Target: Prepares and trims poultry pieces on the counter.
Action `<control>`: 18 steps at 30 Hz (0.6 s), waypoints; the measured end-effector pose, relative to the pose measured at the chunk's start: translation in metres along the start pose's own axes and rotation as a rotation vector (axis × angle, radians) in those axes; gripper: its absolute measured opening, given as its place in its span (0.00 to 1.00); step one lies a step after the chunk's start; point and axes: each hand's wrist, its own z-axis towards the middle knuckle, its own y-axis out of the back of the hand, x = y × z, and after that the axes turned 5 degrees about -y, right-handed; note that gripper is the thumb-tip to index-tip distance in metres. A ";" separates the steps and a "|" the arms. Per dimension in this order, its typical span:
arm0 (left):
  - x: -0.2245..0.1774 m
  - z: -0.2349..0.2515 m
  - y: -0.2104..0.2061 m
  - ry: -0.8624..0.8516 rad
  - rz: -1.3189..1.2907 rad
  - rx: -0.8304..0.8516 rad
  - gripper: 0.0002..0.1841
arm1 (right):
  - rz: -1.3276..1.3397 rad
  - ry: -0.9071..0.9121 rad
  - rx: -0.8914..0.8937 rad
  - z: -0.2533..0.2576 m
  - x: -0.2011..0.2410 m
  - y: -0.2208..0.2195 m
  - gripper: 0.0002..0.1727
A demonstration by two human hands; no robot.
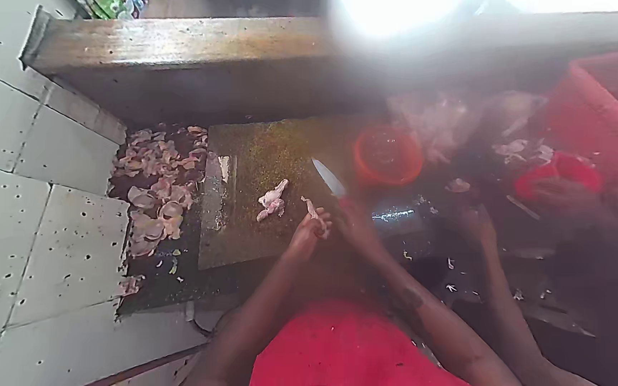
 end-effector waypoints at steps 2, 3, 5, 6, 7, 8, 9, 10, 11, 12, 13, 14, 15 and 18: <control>0.005 -0.012 -0.012 -0.012 0.049 0.003 0.27 | 0.184 0.068 0.140 -0.026 0.003 0.005 0.25; 0.009 -0.018 -0.020 -0.008 0.072 0.009 0.28 | 0.274 0.068 0.219 -0.038 0.002 0.005 0.27; 0.019 -0.029 -0.036 0.003 0.136 0.027 0.27 | 0.412 0.042 0.247 -0.057 -0.008 0.001 0.28; 0.024 -0.035 -0.045 0.012 0.186 0.037 0.27 | 0.458 0.013 0.256 -0.066 -0.015 0.000 0.28; 0.030 -0.041 -0.052 0.022 0.247 0.045 0.27 | 0.494 -0.009 0.264 -0.076 -0.022 -0.001 0.27; 0.037 -0.048 -0.059 0.032 0.304 0.058 0.27 | 0.509 -0.030 0.260 -0.086 -0.029 -0.002 0.26; 0.043 -0.056 -0.066 0.041 0.359 0.075 0.26 | 0.502 -0.050 0.247 -0.096 -0.035 -0.004 0.26; 0.050 -0.063 -0.074 0.048 0.411 0.093 0.25 | 0.476 -0.071 0.234 -0.107 -0.041 -0.004 0.26; 0.059 -0.069 -0.081 0.056 0.454 0.116 0.25 | 0.440 -0.094 0.231 -0.119 -0.046 -0.003 0.26; 0.068 -0.076 -0.088 0.067 0.481 0.133 0.26 | 0.402 -0.112 0.232 -0.131 -0.052 -0.002 0.28; 0.078 -0.083 -0.094 0.069 0.504 0.138 0.26 | 0.368 -0.129 0.226 -0.143 -0.057 -0.003 0.29; 0.087 -0.090 -0.100 0.071 0.516 0.136 0.25 | 0.355 -0.144 0.216 -0.153 -0.062 -0.005 0.29; 0.094 -0.096 -0.104 0.079 0.521 0.132 0.24 | 0.365 -0.162 0.210 -0.163 -0.066 -0.007 0.29; 0.115 -0.115 -0.109 0.124 0.503 0.121 0.22 | 0.441 -0.211 0.210 -0.190 -0.079 -0.014 0.25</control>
